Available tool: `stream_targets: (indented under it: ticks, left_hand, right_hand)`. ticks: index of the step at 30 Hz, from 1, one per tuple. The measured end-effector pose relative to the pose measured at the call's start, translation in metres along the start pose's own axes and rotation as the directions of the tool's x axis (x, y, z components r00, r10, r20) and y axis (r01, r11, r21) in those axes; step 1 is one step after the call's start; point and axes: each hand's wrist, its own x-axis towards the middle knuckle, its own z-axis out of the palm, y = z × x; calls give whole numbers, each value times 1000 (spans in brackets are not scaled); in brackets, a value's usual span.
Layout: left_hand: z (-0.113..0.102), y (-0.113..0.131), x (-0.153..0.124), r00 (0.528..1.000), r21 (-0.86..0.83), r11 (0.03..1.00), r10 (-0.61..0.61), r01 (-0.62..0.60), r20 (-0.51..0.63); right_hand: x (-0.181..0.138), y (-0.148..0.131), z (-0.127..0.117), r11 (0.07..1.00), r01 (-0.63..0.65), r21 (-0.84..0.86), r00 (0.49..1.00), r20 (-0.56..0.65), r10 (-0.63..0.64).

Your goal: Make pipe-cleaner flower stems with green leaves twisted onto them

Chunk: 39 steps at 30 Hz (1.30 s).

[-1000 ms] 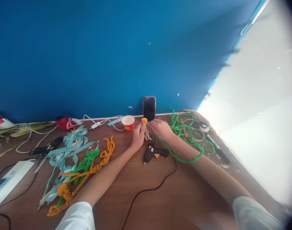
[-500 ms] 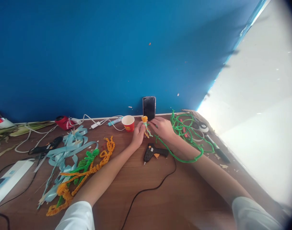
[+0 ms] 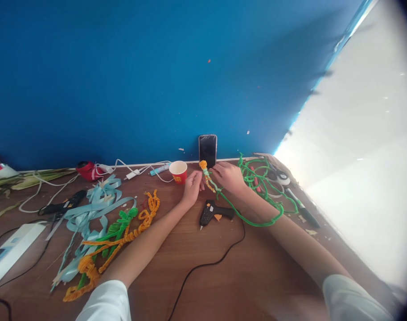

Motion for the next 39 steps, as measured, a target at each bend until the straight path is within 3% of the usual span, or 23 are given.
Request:
stream_targets:
  ticks: [4, 19, 27, 32, 36, 39]
  left_hand:
    - [0, 1, 0, 1000, 12, 1000, 10, -10, 12]
    - [0, -1, 1, 1000, -22, 999, -27, 27, 13]
    - [-1, 3, 0, 1000, -74, 997, -21, 21, 9]
    - [-3, 3, 0, 1000, -98, 995, -6, 8, 19]
    - [-4, 2, 0, 1000, -106, 994, 4, -1, 23]
    - [-4, 1, 0, 1000, -99, 995, 7, -4, 24]
  right_hand:
    - [-2, -4, 1, 994, -108, -8, 994, 8, 108]
    - [-6, -11, 7, 981, -192, 1, 981, 35, 192]
    - [-11, -16, 12, 976, -149, 158, 985, -61, 160]
    - [-16, -13, 18, 958, -68, 279, 997, -7, 73]
    - [-15, -15, 21, 866, -117, 486, 993, 44, 110]
    - [-12, -21, 23, 646, -209, 735, 978, 138, 160]
